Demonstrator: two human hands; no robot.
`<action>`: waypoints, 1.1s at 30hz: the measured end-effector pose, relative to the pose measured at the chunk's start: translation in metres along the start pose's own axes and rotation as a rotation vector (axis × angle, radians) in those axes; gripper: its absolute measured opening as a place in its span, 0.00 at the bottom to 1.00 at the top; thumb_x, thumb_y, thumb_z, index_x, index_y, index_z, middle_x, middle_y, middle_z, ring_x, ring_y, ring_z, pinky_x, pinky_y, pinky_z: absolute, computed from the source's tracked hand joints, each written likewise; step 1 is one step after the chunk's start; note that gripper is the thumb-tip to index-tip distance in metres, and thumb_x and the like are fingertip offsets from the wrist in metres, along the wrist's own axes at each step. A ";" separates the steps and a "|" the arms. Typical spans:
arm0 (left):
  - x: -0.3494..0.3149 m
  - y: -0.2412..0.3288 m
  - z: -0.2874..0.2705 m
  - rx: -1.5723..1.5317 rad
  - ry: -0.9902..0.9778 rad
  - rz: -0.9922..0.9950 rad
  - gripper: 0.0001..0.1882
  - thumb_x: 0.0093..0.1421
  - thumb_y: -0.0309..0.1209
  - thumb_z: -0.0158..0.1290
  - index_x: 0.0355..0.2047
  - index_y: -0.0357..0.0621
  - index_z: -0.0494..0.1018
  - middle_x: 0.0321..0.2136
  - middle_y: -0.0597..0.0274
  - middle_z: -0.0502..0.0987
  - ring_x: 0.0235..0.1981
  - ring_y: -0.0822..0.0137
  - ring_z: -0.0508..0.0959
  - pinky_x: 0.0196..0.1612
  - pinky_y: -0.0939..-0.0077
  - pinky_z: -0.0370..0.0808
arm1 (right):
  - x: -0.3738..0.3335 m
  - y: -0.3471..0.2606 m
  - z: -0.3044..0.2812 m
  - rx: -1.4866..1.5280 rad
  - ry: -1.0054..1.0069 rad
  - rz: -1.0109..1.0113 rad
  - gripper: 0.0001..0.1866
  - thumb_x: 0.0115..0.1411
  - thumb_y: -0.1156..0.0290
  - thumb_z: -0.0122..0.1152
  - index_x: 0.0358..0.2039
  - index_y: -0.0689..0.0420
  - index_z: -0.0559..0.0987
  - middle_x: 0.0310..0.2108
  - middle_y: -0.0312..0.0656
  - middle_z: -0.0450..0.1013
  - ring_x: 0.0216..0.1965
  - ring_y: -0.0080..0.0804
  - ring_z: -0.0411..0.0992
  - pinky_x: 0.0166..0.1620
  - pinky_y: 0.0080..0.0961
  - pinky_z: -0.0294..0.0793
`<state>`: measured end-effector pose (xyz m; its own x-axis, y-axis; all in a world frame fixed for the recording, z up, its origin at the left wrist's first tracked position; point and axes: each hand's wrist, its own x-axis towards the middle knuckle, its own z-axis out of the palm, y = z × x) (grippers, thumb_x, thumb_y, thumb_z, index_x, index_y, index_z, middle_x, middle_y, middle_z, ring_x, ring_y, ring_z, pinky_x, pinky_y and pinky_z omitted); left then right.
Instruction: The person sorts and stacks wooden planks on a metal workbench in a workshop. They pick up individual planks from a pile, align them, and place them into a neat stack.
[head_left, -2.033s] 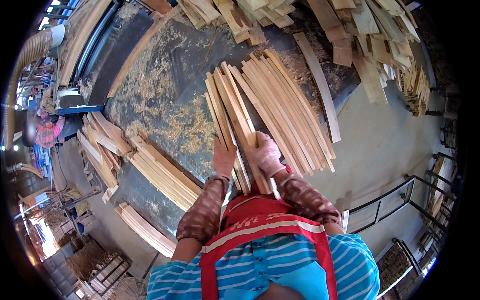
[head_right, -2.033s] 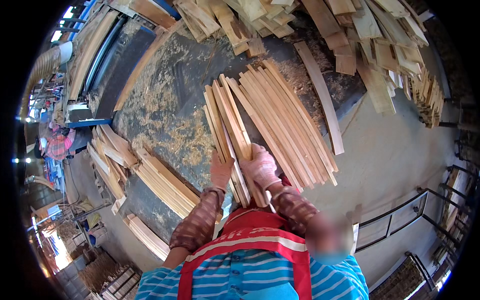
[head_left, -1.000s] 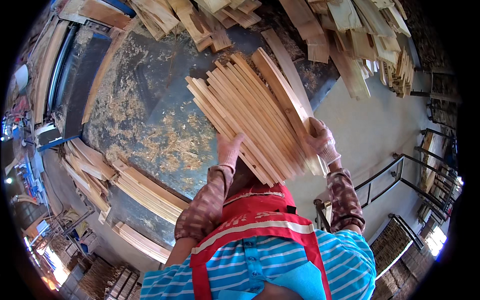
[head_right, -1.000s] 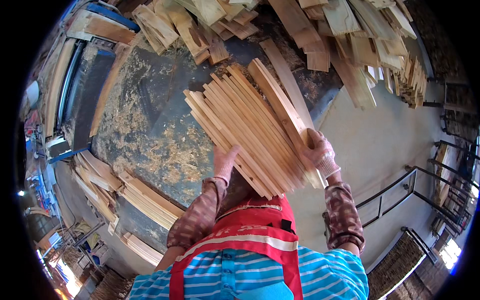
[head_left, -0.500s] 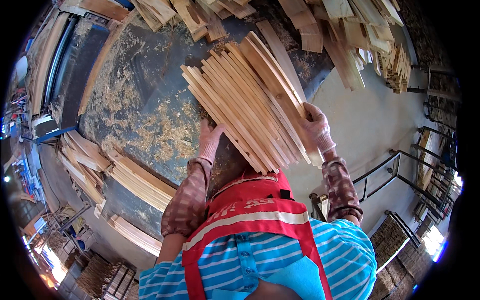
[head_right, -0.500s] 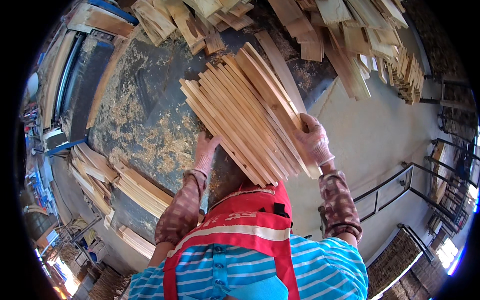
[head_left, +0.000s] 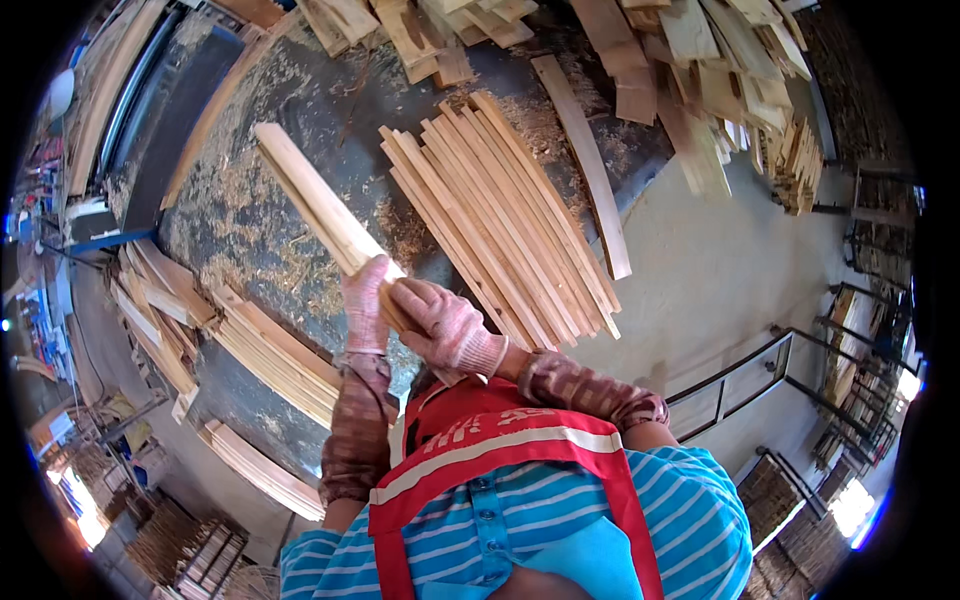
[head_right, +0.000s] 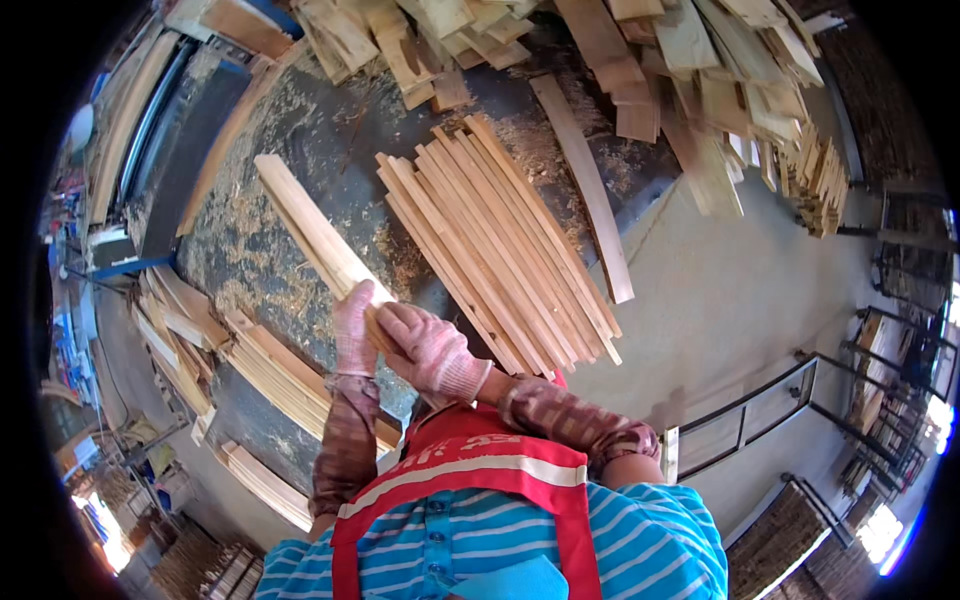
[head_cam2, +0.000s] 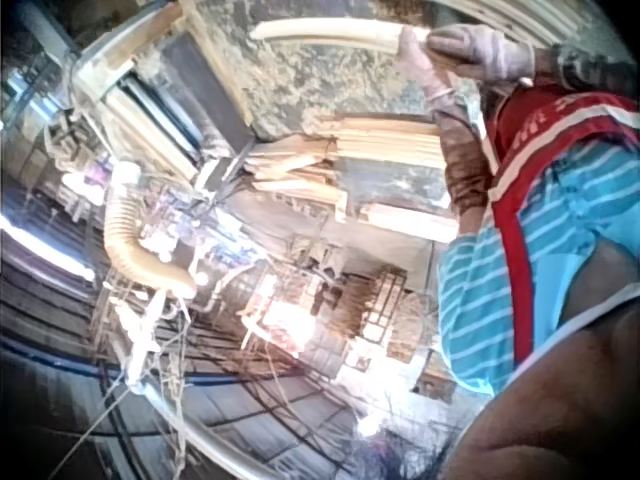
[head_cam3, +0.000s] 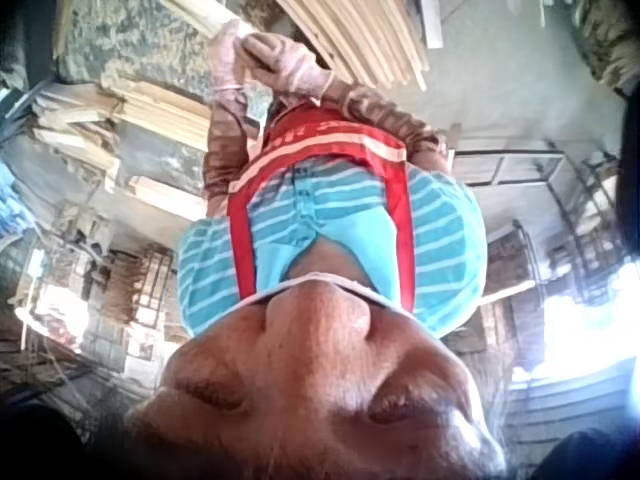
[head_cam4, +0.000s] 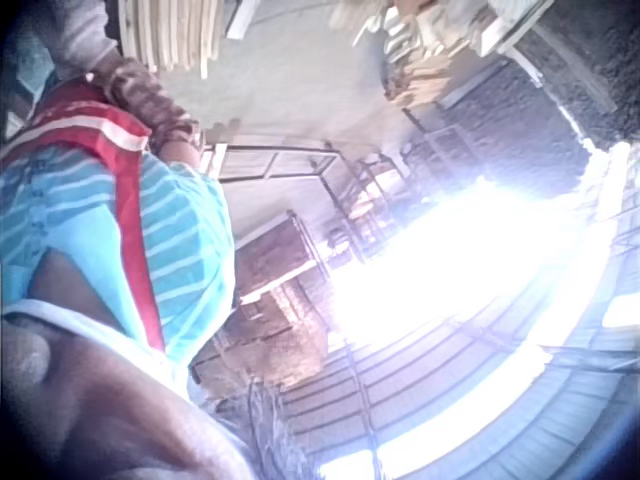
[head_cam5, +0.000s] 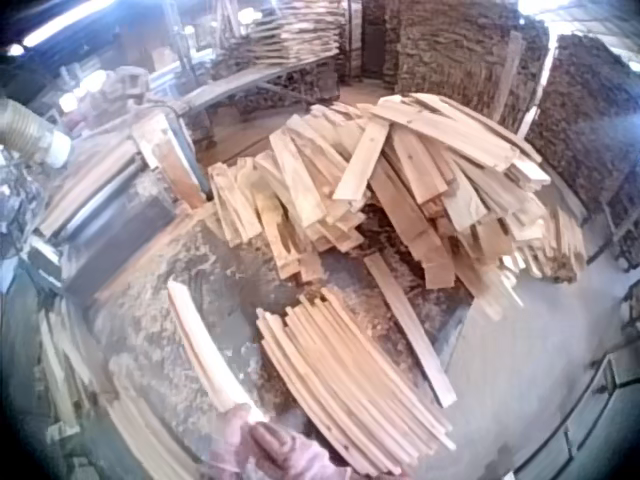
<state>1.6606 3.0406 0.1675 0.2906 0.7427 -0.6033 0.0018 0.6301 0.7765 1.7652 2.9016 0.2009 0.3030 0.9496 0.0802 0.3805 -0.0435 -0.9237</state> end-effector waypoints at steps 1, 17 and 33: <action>0.014 -0.009 -0.023 -0.022 -0.001 -0.021 0.23 0.55 0.28 0.63 0.49 0.37 0.70 0.36 0.58 0.74 0.33 0.63 0.79 0.35 0.71 0.81 | 0.007 0.004 -0.001 0.016 -0.160 0.026 0.25 0.56 0.63 0.64 0.52 0.58 0.73 0.50 0.56 0.71 0.50 0.57 0.72 0.51 0.46 0.75; 0.086 -0.119 -0.090 0.209 0.178 0.050 0.50 0.44 0.17 0.65 0.66 0.42 0.53 0.47 0.57 0.74 0.40 0.62 0.78 0.40 0.70 0.81 | 0.253 0.142 -0.034 -0.959 -0.305 0.093 0.23 0.62 0.59 0.55 0.54 0.57 0.76 0.61 0.50 0.67 0.65 0.49 0.62 0.67 0.50 0.58; 0.081 -0.106 -0.078 0.123 0.113 0.083 0.51 0.46 0.13 0.65 0.67 0.44 0.51 0.48 0.58 0.75 0.42 0.62 0.79 0.43 0.71 0.81 | 0.134 0.084 -0.066 0.533 -0.426 0.168 0.56 0.56 0.57 0.72 0.74 0.58 0.46 0.65 0.49 0.64 0.58 0.34 0.70 0.61 0.31 0.71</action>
<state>1.6088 3.0519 0.0222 0.1854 0.8160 -0.5475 0.1009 0.5384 0.8366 1.8951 3.0046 0.1588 -0.0904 0.9870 -0.1332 -0.1550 -0.1461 -0.9771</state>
